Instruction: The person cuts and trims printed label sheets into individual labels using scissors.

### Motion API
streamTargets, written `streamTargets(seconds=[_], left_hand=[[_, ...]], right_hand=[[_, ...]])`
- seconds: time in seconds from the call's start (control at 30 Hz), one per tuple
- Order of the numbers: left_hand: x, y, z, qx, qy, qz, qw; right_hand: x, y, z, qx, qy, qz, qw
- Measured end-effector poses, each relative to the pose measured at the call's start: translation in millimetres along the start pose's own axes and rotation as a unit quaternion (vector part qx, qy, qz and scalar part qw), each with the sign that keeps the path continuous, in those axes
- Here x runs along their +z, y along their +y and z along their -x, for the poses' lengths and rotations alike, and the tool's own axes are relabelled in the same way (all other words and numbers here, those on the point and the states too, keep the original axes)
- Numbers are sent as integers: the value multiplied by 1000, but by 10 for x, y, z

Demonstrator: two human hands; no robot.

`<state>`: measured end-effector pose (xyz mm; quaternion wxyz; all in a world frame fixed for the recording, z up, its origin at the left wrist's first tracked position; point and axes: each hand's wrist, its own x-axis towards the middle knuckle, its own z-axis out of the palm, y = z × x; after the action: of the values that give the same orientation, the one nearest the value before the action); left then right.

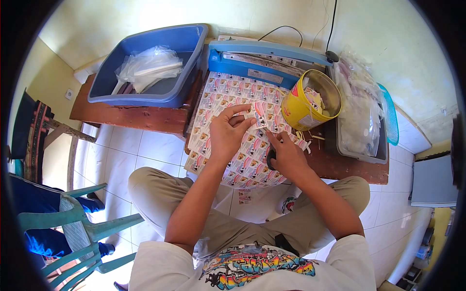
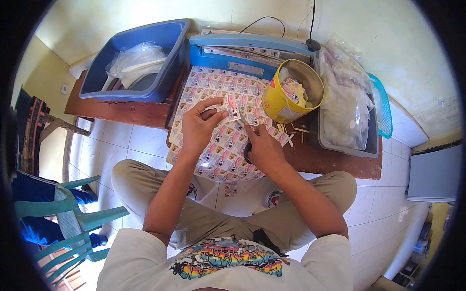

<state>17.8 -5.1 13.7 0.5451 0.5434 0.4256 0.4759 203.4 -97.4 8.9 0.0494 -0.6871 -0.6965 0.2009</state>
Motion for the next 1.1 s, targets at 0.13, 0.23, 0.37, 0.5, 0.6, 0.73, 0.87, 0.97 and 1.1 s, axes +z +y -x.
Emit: streamTargets(seconds=[0.13, 0.23, 0.37, 0.5, 0.6, 0.73, 0.87, 0.97, 1.1], left_hand=[[2, 11, 3, -3, -3, -5, 1000], [-3, 1, 6, -2, -6, 1, 1000], [0, -1, 17, 3, 0, 1, 1000], [3, -28, 11, 50, 13, -53, 997], [16, -26, 2, 61, 16, -51, 997], [9, -30, 6, 63, 14, -89, 994], [34, -12, 21, 63, -1, -76, 995], [52, 43, 43, 46, -38, -96, 994], [78, 160, 75, 31, -102, -123, 987]], right_hand=[[26, 5, -3, -3, 2, 20, 1000], [32, -16, 0, -3, -4, 25, 1000], [81, -19, 24, -8, 7, 46, 999], [35, -58, 70, -34, 18, 48, 998], [-20, -73, 76, -38, 27, 68, 997], [-102, -4, 3, -41, 87, -1, 995], [-305, -32, -68, -74, 165, -211, 961], [-384, -60, -86, -39, 168, -331, 928], [-388, -32, -119, -10, 135, -482, 866]])
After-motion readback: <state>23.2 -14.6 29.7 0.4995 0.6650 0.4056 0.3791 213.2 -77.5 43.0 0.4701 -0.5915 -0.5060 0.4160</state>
